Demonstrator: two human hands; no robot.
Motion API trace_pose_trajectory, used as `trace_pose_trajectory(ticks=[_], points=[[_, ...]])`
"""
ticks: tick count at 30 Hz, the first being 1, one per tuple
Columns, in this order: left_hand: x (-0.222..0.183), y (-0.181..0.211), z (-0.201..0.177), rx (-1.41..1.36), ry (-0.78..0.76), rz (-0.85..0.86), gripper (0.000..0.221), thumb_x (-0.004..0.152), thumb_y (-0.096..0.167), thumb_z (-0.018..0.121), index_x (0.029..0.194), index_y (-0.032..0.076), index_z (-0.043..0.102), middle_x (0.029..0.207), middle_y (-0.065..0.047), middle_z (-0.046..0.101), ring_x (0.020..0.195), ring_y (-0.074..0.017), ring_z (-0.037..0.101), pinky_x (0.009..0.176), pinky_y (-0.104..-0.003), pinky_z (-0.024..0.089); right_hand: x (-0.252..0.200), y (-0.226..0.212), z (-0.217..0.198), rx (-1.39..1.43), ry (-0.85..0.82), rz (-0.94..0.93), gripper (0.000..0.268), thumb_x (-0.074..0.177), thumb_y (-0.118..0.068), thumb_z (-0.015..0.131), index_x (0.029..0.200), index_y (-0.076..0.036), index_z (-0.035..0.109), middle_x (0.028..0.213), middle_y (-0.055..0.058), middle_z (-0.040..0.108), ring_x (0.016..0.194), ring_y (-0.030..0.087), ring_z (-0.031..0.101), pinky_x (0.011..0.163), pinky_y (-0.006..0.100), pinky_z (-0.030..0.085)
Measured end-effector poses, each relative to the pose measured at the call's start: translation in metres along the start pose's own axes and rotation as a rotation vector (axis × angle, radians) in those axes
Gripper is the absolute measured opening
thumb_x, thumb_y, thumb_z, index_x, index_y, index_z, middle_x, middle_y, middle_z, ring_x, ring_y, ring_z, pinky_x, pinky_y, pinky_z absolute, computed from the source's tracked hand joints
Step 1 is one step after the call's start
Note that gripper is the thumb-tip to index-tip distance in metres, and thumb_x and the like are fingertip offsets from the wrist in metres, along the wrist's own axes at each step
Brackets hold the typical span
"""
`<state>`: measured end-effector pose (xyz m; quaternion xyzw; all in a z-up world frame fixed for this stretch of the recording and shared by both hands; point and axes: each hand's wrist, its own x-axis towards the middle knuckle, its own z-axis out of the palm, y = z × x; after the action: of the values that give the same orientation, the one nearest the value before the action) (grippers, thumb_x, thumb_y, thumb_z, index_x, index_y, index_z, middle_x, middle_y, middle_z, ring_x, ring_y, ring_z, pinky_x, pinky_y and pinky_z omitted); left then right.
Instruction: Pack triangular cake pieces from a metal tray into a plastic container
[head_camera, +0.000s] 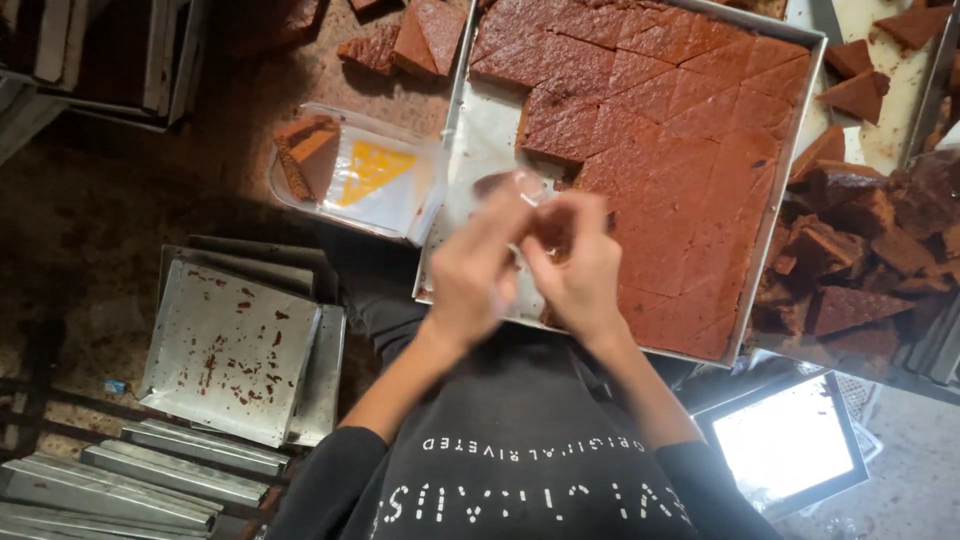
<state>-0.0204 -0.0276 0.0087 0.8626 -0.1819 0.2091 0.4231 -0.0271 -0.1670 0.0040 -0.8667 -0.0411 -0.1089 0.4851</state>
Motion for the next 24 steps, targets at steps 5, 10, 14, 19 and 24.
trace_pose_trajectory(ticks=[5,10,14,19,24], points=[[-0.020,0.033,-0.004,-0.364,-0.056,0.013,0.042,0.089,-0.001,0.060,0.123,0.018,0.075,0.123,0.005,0.074,0.110,-0.0156,0.076,0.097,-0.026,0.059,0.007,-0.028,-0.022,-0.112,0.018,0.177,0.056,0.093,-0.006,0.062,0.144,-0.025,0.053,0.103,0.015,0.072,0.097,0.041,0.072,0.080,0.048,0.058],[-0.008,0.022,-0.029,-0.493,-0.179,-0.053,0.038,0.084,0.004,0.070,0.118,0.020,0.075,0.111,0.001,0.076,0.100,-0.0200,0.077,0.088,-0.031,0.061,0.036,-0.034,-0.060,-0.158,-0.471,0.045,0.033,0.095,-0.018,0.062,0.126,-0.014,0.069,0.092,0.018,0.078,0.081,0.046,0.073,0.072,0.053,0.058],[-0.011,-0.076,-0.010,0.063,0.125,-0.087,0.015,0.098,0.015,0.069,0.084,0.018,0.074,0.074,-0.001,0.071,0.068,-0.0205,0.071,0.063,-0.030,0.054,0.046,-0.012,-0.095,-0.459,-0.051,-0.021,0.021,0.105,-0.008,0.064,0.125,-0.006,0.071,0.098,0.022,0.073,0.088,0.048,0.070,0.075,0.056,0.054],[-0.006,-0.125,-0.004,0.418,-0.226,-0.265,0.024,0.103,0.028,0.061,0.114,0.007,0.063,0.092,-0.017,0.058,0.085,-0.0411,0.057,0.070,-0.054,0.048,0.063,-0.008,-0.096,-0.482,0.114,-0.072,0.093,0.111,-0.003,0.088,0.165,-0.021,0.014,0.146,0.003,0.030,0.134,0.024,0.033,0.119,0.044,0.033],[-0.016,-0.154,-0.002,0.337,0.079,-0.166,0.056,0.087,0.044,0.088,0.062,0.016,0.047,0.055,-0.002,0.049,0.055,-0.0260,0.063,0.052,-0.030,0.050,0.049,0.050,-0.035,-0.693,-0.170,0.522,0.066,0.098,-0.053,0.072,0.144,-0.011,0.048,0.093,0.040,0.068,0.089,0.061,0.068,0.076,0.068,0.054]])
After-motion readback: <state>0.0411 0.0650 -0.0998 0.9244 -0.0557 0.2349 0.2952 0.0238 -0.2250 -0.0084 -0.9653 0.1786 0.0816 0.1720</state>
